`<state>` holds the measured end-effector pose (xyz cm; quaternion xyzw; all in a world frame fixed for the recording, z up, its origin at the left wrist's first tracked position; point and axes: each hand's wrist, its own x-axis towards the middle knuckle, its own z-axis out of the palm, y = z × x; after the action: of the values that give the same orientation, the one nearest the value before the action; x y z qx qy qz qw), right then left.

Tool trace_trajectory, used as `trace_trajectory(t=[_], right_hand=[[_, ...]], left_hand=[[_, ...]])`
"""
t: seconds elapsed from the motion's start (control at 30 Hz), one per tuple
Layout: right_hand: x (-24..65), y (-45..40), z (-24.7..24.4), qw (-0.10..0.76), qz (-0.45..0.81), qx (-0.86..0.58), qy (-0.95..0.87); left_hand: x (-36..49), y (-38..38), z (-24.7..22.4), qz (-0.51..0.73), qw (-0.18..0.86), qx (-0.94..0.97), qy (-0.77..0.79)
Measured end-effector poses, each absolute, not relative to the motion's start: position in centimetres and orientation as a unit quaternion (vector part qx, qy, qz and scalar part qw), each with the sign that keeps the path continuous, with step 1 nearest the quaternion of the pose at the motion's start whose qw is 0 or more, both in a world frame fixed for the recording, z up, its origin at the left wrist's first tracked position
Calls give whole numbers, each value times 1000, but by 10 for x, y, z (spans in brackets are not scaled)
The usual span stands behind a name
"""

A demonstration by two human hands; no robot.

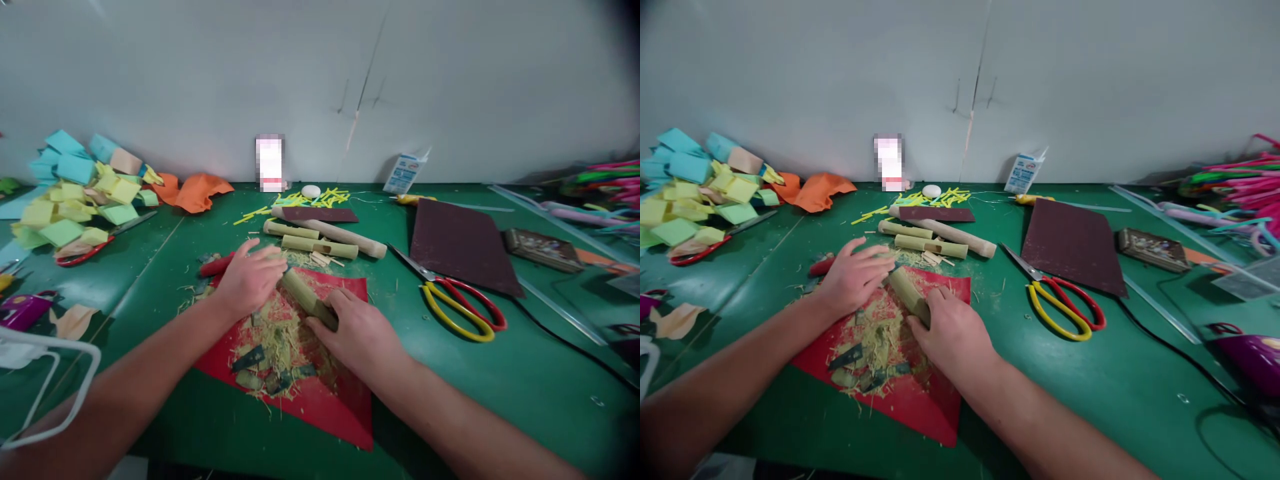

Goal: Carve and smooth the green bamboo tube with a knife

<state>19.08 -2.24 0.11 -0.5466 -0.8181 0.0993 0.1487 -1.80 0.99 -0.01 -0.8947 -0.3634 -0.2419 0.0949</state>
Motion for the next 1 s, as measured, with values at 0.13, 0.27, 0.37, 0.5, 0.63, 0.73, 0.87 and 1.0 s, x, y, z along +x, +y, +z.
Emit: trace_trajectory(t=[0.13,0.27,0.37,0.5,0.63,0.73,0.87,1.0], right_hand=[[191,-23,2,147,104,-542,-821],[191,-23,3,143,95,-545,-820],[191,-24,3,142,96,-541,-823],[191,-24,4,135,94,-550,-819],[188,-25,6,122,88,-556,-817],[189,-26,9,115,78,-561,-816],[194,-28,15,109,81,-560,-818],[200,-28,19,95,94,-559,-819]], left_hand=[[-13,7,-1,-231,64,-921,-306],[-13,7,-1,-244,79,-898,-358],[-11,3,-2,-227,70,-909,-342],[-17,8,-3,-223,65,-917,-325],[-31,22,-2,-243,105,-879,-397],[-31,21,-2,-239,116,-887,-376],[-30,20,-3,-241,127,-889,-368],[-34,24,-3,-246,117,-884,-379]])
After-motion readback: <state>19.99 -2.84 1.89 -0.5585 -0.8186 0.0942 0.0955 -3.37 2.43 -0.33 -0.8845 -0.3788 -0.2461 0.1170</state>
